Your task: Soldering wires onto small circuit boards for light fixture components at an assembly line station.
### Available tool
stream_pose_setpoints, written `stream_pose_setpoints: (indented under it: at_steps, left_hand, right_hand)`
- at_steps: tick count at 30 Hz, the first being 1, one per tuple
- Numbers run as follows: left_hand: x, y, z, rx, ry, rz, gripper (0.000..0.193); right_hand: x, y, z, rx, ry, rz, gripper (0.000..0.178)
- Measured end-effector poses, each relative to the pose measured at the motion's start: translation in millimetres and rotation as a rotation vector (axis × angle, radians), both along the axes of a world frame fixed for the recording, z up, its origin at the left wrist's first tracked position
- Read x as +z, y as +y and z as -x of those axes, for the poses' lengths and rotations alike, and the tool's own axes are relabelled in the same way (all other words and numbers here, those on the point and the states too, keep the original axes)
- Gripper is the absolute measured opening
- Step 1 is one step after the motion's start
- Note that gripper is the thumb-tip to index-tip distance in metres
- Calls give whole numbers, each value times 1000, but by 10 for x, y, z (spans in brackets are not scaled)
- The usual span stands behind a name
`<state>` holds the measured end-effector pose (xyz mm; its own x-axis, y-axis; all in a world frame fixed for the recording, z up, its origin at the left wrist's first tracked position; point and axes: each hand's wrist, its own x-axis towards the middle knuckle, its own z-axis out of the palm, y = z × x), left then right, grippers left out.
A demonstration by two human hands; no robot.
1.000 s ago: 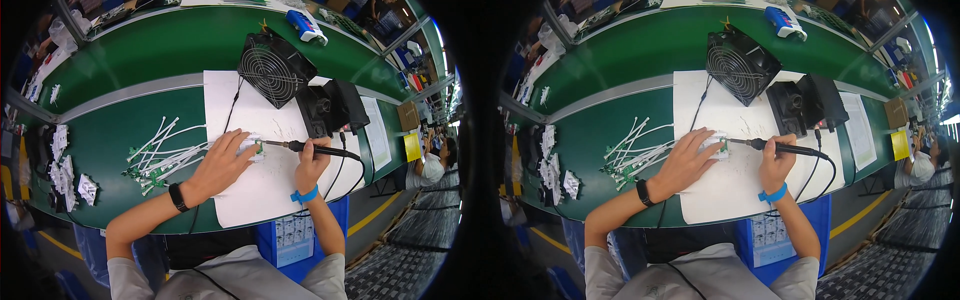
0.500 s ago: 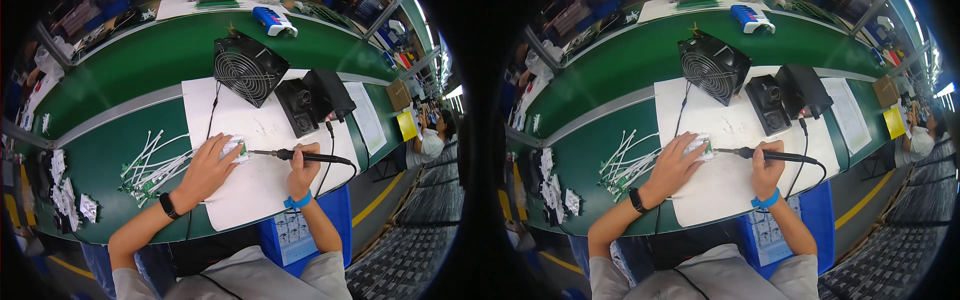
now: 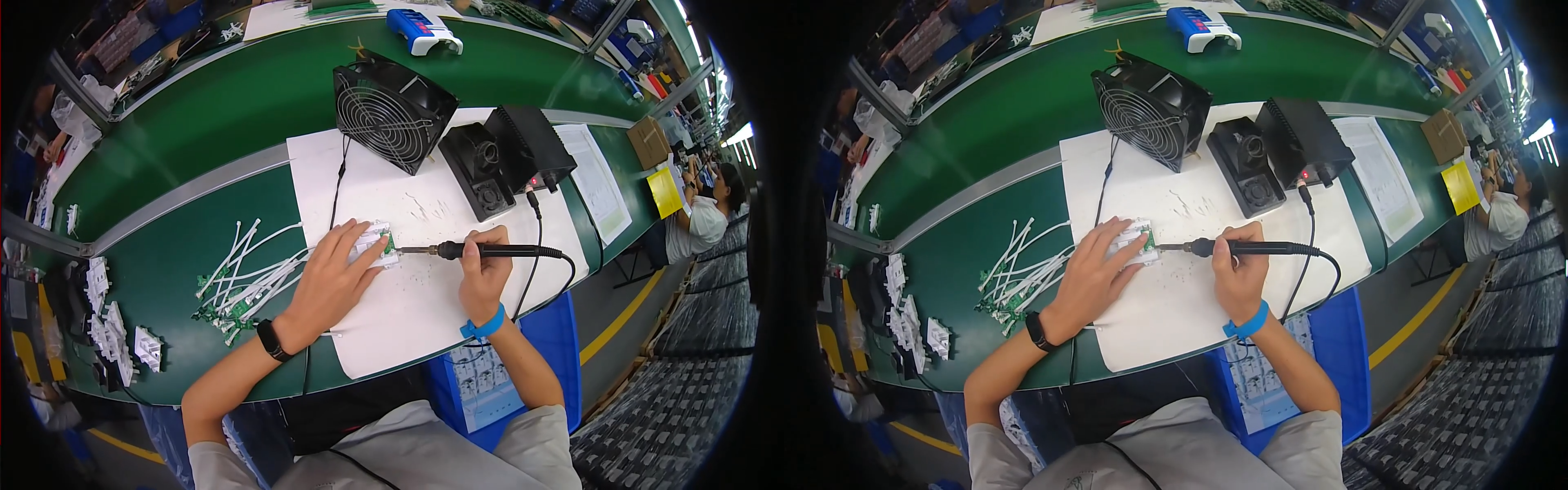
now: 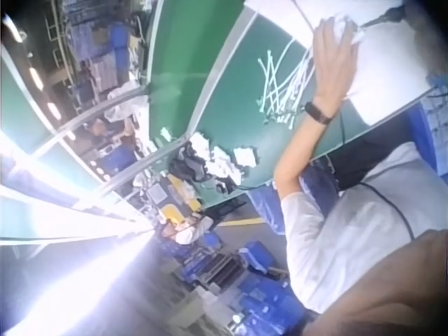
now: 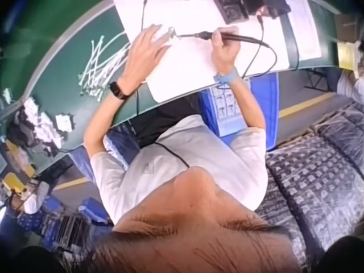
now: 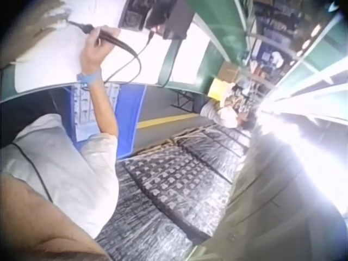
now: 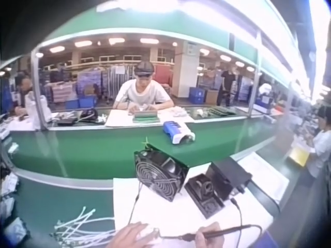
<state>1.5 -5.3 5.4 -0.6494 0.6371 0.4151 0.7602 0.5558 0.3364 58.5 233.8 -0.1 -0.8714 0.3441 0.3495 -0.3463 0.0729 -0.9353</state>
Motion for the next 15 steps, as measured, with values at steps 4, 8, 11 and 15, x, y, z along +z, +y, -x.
stream_pose_setpoints:
  at_steps: [4,8,11,15]
  left_hand:
    - [42,-15,-8,-14,-51,-1,47]
    - [255,-106,21,-82,-114,91,50]
    - [351,-176,47,-120,-284,76,53]
    - [327,-146,18,-118,-269,47,52]
  right_hand:
    - [-9,2,-1,-1,-17,-5,13]
    - [-15,5,3,-66,-14,25,11]
    - [-51,43,37,-202,49,74,9]
    - [-3,37,44,-343,126,-38,9]
